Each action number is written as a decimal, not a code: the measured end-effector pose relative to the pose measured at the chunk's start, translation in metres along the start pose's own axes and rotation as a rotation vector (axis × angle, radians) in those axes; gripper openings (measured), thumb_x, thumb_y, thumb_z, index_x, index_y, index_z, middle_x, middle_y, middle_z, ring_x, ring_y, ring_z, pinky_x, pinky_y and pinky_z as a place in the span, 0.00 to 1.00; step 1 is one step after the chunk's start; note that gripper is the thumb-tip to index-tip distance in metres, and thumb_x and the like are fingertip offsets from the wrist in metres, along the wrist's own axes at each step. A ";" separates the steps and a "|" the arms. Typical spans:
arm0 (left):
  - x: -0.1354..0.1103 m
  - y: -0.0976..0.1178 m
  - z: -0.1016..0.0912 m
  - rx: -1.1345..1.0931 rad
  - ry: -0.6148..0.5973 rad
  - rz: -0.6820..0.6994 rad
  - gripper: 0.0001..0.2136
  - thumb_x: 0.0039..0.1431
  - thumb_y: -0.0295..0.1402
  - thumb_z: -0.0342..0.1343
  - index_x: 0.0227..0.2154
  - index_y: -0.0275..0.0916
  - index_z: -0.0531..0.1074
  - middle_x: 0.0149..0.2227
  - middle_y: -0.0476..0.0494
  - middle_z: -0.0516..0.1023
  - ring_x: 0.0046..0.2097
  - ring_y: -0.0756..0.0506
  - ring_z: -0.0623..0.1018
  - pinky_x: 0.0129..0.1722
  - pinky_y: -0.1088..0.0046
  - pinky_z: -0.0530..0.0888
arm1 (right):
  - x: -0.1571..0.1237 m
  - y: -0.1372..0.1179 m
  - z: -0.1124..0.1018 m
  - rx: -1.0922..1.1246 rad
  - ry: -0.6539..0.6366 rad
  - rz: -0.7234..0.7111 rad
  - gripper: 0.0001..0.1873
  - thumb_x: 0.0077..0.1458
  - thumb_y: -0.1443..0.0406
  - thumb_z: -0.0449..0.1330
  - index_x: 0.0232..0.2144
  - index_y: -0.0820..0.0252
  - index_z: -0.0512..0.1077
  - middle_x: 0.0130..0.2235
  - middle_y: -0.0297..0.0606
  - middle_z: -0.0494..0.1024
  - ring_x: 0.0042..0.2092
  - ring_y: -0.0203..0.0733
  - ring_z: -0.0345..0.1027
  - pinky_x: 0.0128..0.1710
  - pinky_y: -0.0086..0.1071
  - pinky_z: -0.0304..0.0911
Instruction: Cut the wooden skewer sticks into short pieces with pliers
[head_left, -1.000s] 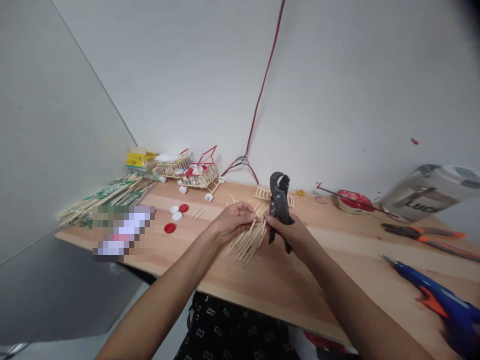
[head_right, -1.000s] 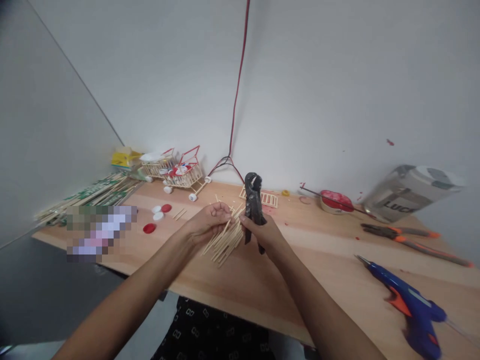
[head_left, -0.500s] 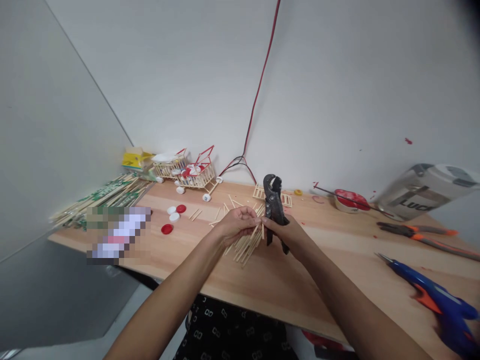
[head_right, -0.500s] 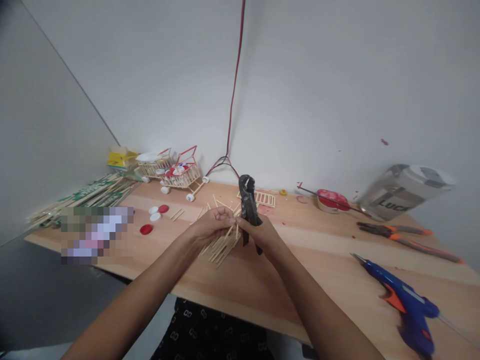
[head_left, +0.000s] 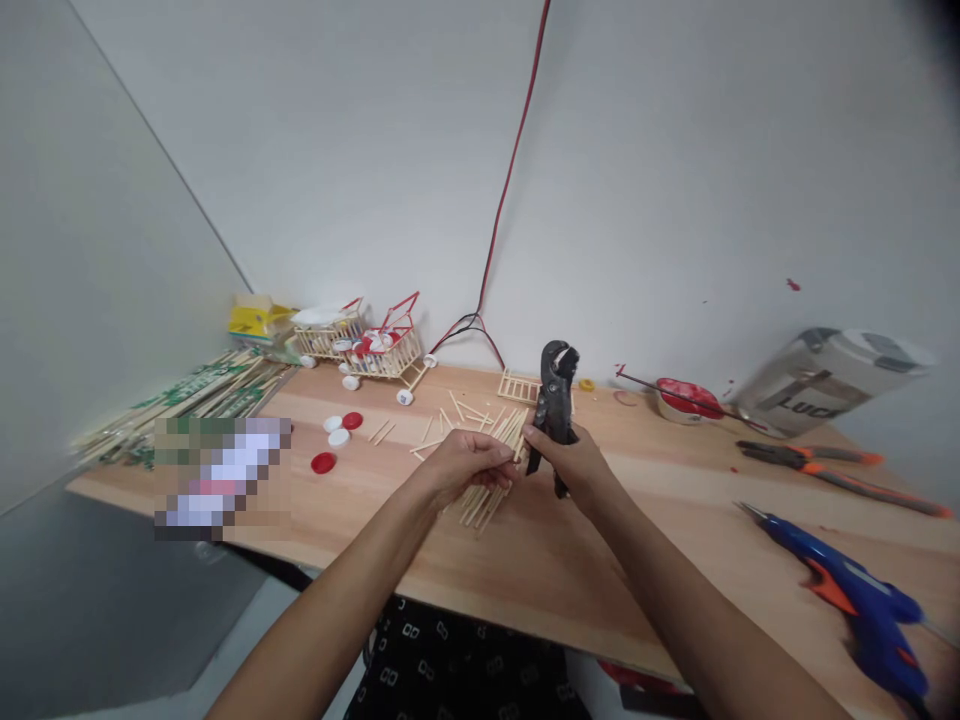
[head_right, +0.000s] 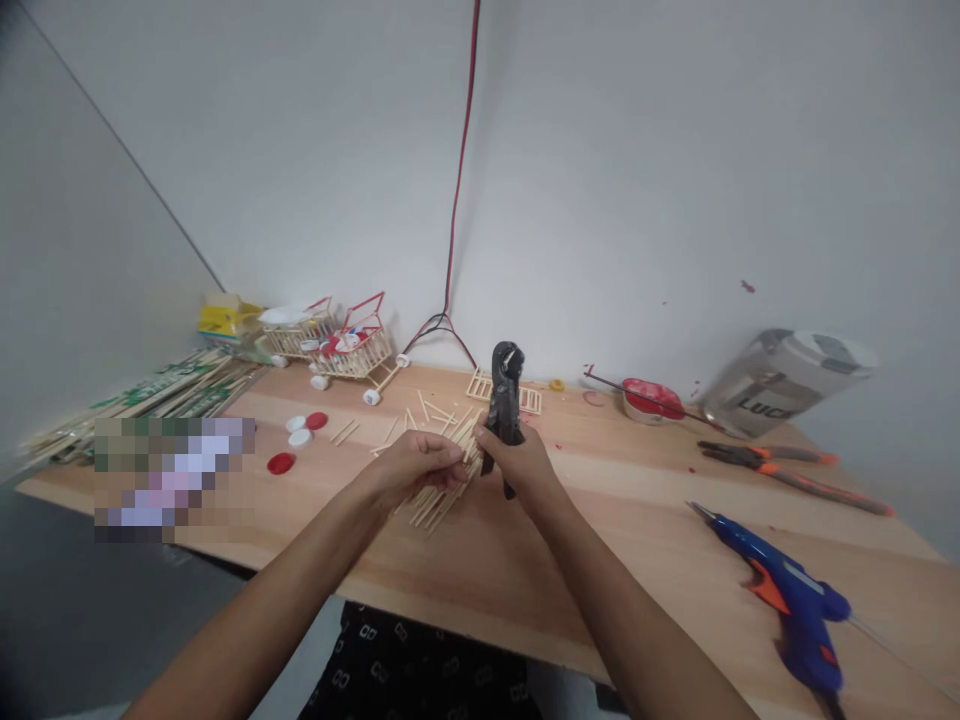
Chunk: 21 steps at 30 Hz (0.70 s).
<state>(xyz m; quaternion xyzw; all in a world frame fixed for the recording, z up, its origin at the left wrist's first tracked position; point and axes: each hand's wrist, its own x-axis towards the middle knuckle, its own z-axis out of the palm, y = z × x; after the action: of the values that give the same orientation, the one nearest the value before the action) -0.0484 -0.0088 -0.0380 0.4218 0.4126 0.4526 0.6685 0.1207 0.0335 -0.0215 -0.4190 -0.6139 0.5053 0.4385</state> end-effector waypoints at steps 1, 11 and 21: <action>0.000 0.000 0.001 -0.006 0.005 -0.001 0.19 0.41 0.43 0.67 0.28 0.30 0.75 0.26 0.40 0.79 0.24 0.52 0.75 0.26 0.78 0.69 | -0.001 0.001 0.001 -0.006 0.007 -0.006 0.18 0.42 0.53 0.64 0.29 0.61 0.71 0.24 0.32 0.70 0.27 0.37 0.64 0.28 0.31 0.61; 0.001 -0.001 0.007 -0.011 0.004 0.025 0.16 0.44 0.41 0.66 0.28 0.30 0.75 0.26 0.42 0.78 0.25 0.52 0.75 0.27 0.78 0.69 | -0.003 0.001 0.004 0.003 0.090 -0.028 0.20 0.43 0.53 0.64 0.33 0.62 0.71 0.26 0.34 0.70 0.29 0.38 0.63 0.30 0.31 0.61; 0.000 0.001 0.011 0.108 0.091 0.144 0.15 0.46 0.41 0.64 0.26 0.31 0.75 0.24 0.43 0.78 0.24 0.53 0.73 0.26 0.79 0.69 | -0.007 -0.001 0.007 0.049 0.029 0.030 0.20 0.41 0.51 0.65 0.27 0.62 0.69 0.22 0.32 0.68 0.26 0.36 0.62 0.25 0.30 0.59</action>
<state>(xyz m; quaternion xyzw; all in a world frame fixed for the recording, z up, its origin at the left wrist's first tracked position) -0.0382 -0.0106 -0.0339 0.4649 0.4351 0.4953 0.5910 0.1156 0.0252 -0.0216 -0.4245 -0.5888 0.5204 0.4498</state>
